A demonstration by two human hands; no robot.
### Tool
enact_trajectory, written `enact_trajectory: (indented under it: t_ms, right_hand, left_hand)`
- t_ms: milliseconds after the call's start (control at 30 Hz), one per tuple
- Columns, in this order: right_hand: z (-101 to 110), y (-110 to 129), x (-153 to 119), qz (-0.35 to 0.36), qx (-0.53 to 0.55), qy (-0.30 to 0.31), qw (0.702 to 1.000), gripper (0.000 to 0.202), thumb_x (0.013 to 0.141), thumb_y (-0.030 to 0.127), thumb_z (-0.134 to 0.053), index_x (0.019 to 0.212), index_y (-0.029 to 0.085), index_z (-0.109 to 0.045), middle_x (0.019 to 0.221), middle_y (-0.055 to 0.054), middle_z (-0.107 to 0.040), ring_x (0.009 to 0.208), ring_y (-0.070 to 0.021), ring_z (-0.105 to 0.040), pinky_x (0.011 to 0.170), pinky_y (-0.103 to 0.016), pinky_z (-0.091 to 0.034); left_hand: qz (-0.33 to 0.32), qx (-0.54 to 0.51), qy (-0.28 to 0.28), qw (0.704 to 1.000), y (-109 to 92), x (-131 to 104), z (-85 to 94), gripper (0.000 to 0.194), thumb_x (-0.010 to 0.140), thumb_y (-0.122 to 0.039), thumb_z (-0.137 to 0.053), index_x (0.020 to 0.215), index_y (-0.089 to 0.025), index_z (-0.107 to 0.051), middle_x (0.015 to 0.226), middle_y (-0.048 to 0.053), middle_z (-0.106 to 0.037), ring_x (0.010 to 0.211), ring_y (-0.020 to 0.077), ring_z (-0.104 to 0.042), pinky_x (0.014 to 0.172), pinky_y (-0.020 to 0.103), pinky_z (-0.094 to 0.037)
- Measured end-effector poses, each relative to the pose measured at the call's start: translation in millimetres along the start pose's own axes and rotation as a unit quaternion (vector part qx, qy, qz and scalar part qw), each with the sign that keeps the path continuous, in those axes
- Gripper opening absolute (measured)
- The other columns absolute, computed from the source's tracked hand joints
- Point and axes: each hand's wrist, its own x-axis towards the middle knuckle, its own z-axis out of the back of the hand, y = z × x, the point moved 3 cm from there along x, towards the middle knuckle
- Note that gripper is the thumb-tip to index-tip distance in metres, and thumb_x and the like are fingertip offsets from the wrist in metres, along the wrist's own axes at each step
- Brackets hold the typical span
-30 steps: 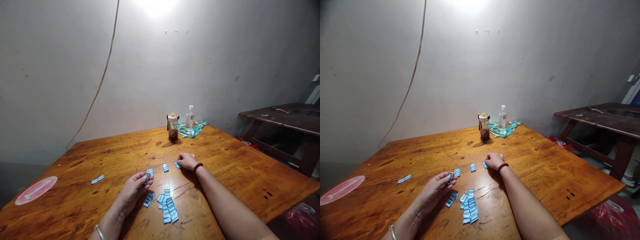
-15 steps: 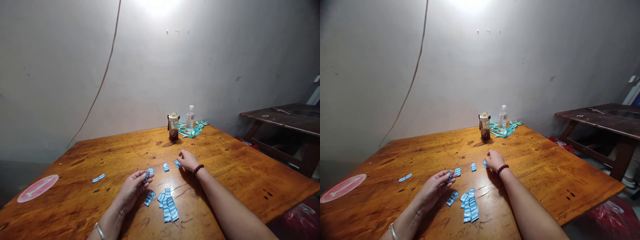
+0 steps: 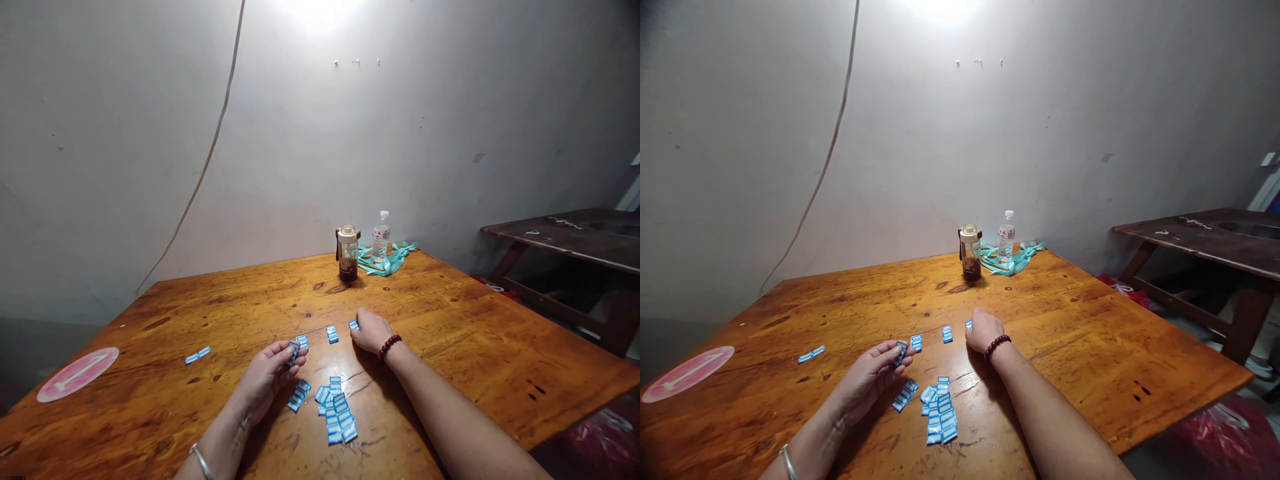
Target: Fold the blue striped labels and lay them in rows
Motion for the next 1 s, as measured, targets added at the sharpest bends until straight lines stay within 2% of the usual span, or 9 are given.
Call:
enact_trajectory:
  t_ms: [167,367,600,867,1000]
  right_hand:
    - [0,-3,1,-0.001,0.010,-0.006,1.000,0.025,0.071,0.033,-0.047,0.089,0.016,-0.051,0.085,-0.012,-0.061,0.078,-0.0230,-0.057,0.059,-0.027,-0.034]
    - [6,-17,12,-0.022,0.030,-0.026,0.999,0.025,0.079,0.031,-0.038,0.093,0.017,-0.052,0.088,-0.009,-0.061,0.079,-0.0194,-0.056,0.059,-0.025,-0.032]
    - [-3,-5,17,0.005,0.037,-0.038,0.999,0.026,0.072,0.040,-0.047,0.083,0.017,-0.057,0.085,-0.007,-0.060,0.077,-0.0179,-0.054,0.057,-0.024,-0.031]
    - [-9,-4,19,0.013,0.040,-0.049,0.998,0.018,0.071,0.030,-0.047,0.080,0.018,-0.057,0.085,-0.007,-0.059,0.080,-0.0180,-0.053,0.060,-0.024,-0.031]
    - [-6,-8,22,0.004,0.049,-0.046,0.998,0.021,0.074,0.033,-0.044,0.079,0.018,-0.057,0.085,-0.006,-0.060,0.079,-0.0173,-0.054,0.059,-0.024,-0.031]
  left_hand:
    - [-0.001,-0.001,-0.004,1.000,1,1,2.0,0.015,0.069,-0.015,-0.061,0.082,-0.012,-0.056,0.088,0.012,-0.064,0.073,0.0128,-0.062,0.061,0.018,-0.050]
    - [-0.003,-0.003,0.000,1.000,-1,0,1.3,0.015,0.069,-0.015,-0.061,0.082,-0.012,-0.057,0.089,0.012,-0.064,0.071,0.0123,-0.062,0.060,0.018,-0.051]
    - [-0.002,0.002,-0.001,1.000,1,1,2.3,0.015,0.069,-0.017,-0.061,0.083,-0.011,-0.057,0.087,0.011,-0.064,0.070,0.0111,-0.062,0.060,0.018,-0.050]
    - [0.005,0.015,-0.005,1.000,2,1,1.7,0.016,0.069,-0.017,-0.061,0.083,-0.012,-0.055,0.091,0.012,-0.063,0.073,0.0118,-0.061,0.061,0.017,-0.050]
    - [0.004,0.017,-0.007,1.000,0,2,1.8,0.016,0.069,-0.017,-0.061,0.083,-0.012,-0.055,0.091,0.012,-0.063,0.073,0.0121,-0.061,0.061,0.018,-0.050]
